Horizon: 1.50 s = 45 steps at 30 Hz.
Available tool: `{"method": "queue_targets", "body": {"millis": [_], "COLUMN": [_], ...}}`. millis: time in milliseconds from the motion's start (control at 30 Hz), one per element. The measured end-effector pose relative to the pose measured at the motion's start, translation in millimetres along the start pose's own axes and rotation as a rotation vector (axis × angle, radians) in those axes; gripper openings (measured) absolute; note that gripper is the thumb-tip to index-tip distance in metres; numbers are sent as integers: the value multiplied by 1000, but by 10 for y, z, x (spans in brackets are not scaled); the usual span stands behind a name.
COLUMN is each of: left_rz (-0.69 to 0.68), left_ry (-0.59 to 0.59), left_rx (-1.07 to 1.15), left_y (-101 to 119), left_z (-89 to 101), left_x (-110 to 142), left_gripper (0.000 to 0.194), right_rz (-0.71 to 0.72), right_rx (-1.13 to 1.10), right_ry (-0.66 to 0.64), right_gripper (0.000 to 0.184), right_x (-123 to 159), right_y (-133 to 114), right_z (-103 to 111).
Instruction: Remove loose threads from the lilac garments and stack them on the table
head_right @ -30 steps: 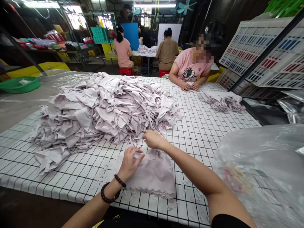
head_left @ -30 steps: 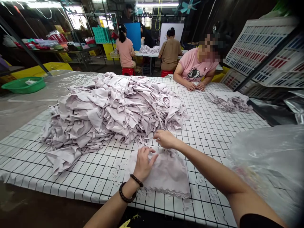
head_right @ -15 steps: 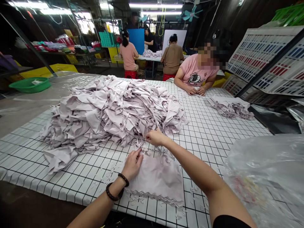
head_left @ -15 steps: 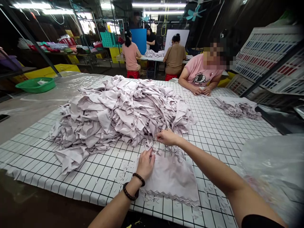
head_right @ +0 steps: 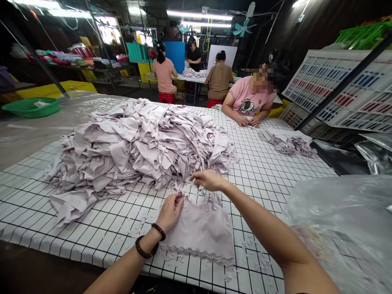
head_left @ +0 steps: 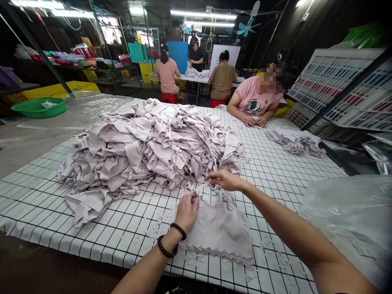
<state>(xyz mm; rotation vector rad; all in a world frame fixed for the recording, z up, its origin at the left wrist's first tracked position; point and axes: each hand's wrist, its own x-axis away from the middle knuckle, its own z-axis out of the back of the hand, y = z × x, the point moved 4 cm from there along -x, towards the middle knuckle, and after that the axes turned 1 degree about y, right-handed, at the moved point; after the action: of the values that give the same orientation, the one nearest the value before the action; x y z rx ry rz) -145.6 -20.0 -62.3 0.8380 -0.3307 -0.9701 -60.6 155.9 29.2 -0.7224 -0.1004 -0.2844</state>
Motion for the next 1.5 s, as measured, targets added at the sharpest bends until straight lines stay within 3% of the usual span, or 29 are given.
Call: {"method": "queue_targets", "body": {"millis": [133,200,333,500,667,767,867,1000,1033,1100,1167,1233,1367,1500], "left_rz": [-90,-113,70,84,85,83,93,141,146,133,106,95,115,162], "left_ry": [184,177,-85,-314,-397,-423,-436,-478,-500,-551,-593,-606,-561,-447], "left_rx": [102,170,323,331,382,456,525,684,715,740,735,717,771,752], "left_y": [183,280,311,340,389,409,437,533,569,653,735,791,783,608], "left_z": [116,157,89,-177,-367,-304,-127,79,105,128,133,135,122,32], "left_x": [-71,-200,-680,-1262,-1320,-1170,-1014,-889,-872,-848,-829,-812,-764,-680], "left_gripper": [26,30,34,37,38,44,51,52,51,48,47,48,46,52], "right_rz": [155,210,275,306,350,314,274,-60,-143,-234,-225,-186,-202,-200], "right_rx": [324,434,575,694,658,464,-16,-705,-834,-1014,-1091,-1118,-1139,-1107], "right_ry": [215,276,268,190,157,186,313,637,654,572,452,430,570,632], "right_gripper": [16,20,30,23,20,19,12,26,29,36,40,39,37,37], "right_x": [12,50,137,178,205,269,360,403,385,311,224,155,74,40], "right_y": [-184,-233,-275,-401,-485,-445,-356,6,86,162,134,72,40,100], "right_z": [-315,-443,-608,-772,-889,-864,-714,-429,-392,-354,-332,-304,-264,-243]}}
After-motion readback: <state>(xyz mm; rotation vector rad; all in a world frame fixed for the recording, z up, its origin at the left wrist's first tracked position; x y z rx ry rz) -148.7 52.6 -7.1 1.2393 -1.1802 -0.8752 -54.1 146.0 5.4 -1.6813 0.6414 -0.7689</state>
